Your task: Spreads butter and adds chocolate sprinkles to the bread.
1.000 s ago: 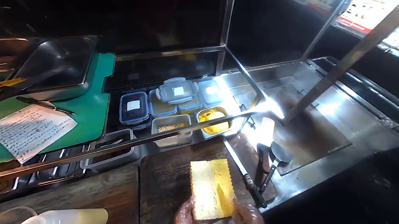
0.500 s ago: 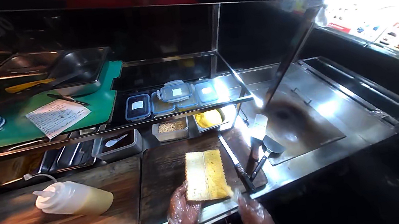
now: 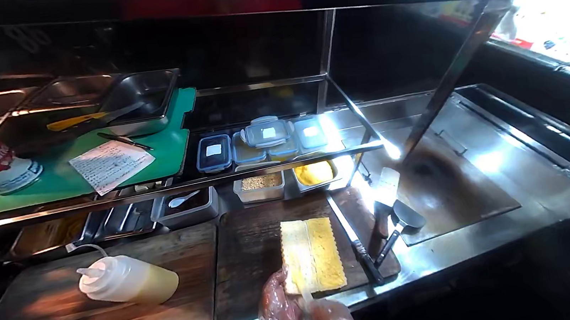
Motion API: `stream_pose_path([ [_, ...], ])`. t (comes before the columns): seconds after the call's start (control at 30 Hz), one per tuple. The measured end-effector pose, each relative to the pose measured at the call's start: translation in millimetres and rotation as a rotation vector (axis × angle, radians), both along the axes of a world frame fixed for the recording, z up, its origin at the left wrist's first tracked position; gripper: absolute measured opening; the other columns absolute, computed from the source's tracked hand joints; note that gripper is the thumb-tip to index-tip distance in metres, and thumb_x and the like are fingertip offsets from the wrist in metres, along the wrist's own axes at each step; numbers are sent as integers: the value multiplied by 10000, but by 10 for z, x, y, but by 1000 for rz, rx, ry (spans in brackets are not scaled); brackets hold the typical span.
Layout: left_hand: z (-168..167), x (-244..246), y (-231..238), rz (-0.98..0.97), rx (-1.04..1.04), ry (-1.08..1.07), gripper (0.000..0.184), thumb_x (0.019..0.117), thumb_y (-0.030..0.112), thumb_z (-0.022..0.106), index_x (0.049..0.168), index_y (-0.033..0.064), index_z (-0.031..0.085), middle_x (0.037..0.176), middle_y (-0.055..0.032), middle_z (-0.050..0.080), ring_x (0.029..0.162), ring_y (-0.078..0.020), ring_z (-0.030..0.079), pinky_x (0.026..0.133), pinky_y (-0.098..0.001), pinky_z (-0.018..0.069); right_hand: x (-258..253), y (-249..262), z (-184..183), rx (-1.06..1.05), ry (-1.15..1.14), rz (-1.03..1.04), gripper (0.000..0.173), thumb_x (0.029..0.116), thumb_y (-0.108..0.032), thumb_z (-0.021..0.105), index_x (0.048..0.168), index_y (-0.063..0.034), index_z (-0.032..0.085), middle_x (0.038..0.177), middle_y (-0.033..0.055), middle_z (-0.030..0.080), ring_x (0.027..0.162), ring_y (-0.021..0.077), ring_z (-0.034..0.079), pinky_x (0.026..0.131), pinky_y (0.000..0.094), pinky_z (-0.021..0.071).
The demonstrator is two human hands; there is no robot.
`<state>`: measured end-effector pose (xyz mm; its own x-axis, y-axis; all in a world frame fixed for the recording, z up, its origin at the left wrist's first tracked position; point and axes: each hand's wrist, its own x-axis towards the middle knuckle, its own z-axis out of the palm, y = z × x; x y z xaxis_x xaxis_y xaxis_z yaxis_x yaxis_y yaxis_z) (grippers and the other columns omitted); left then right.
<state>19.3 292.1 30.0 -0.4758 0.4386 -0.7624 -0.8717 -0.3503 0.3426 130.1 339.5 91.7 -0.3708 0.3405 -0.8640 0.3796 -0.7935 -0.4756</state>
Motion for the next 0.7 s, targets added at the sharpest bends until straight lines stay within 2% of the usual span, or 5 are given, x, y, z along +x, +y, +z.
stream_pose_path([
  [0.1, -5, 54, -11, 57, 64, -33, 301, 1078, 250, 369, 1161, 43, 570, 1012, -170, 677, 909, -277, 691, 762, -468, 592, 182, 53, 69, 292, -66, 126, 116, 1033, -134, 567, 1055, -28, 610, 649, 34, 567, 462, 92, 482, 412, 250, 418],
  [0.23, 80, 169, -70, -44, 157, 56, 386, 1096, 292, 299, 1224, 53, 573, 1066, -153, 694, 978, -257, 693, 829, -457, 588, -213, 192, 52, 832, -425, 859, 487, 1041, -175, 506, 1528, -151, 503, 1405, 165, 623, 1248, 336, 634, 1068, 534, 500],
  [0.53, 49, 181, 84, 67, 115, -51, 328, 1080, 257, 360, 1186, 31, 572, 1052, -181, 685, 949, -279, 698, 799, -468, 597, 225, 193, 339, 884, -415, 1298, 599, 1010, -152, 505, 1596, -160, 384, 1386, 219, 614, 1144, 400, 681, 925, 606, 560],
  [0.63, 53, 145, 77, 85, 139, -57, 313, 1070, 236, 356, 1160, 28, 572, 1034, -183, 688, 943, -287, 702, 800, -481, 601, 399, 448, 378, 856, -253, 859, 402, 1028, -107, 502, 1407, -112, 637, 1129, 157, 742, 1031, 298, 721, 942, 493, 571],
  [0.7, 30, 141, 53, 86, 152, -65, 314, 1070, 244, 355, 1164, 34, 569, 1035, -179, 688, 942, -284, 703, 802, -480, 602, 373, 479, 127, 536, -26, 349, 256, 1031, -103, 500, 1171, -17, 696, 734, 47, 667, 600, 115, 581, 579, 286, 498],
])
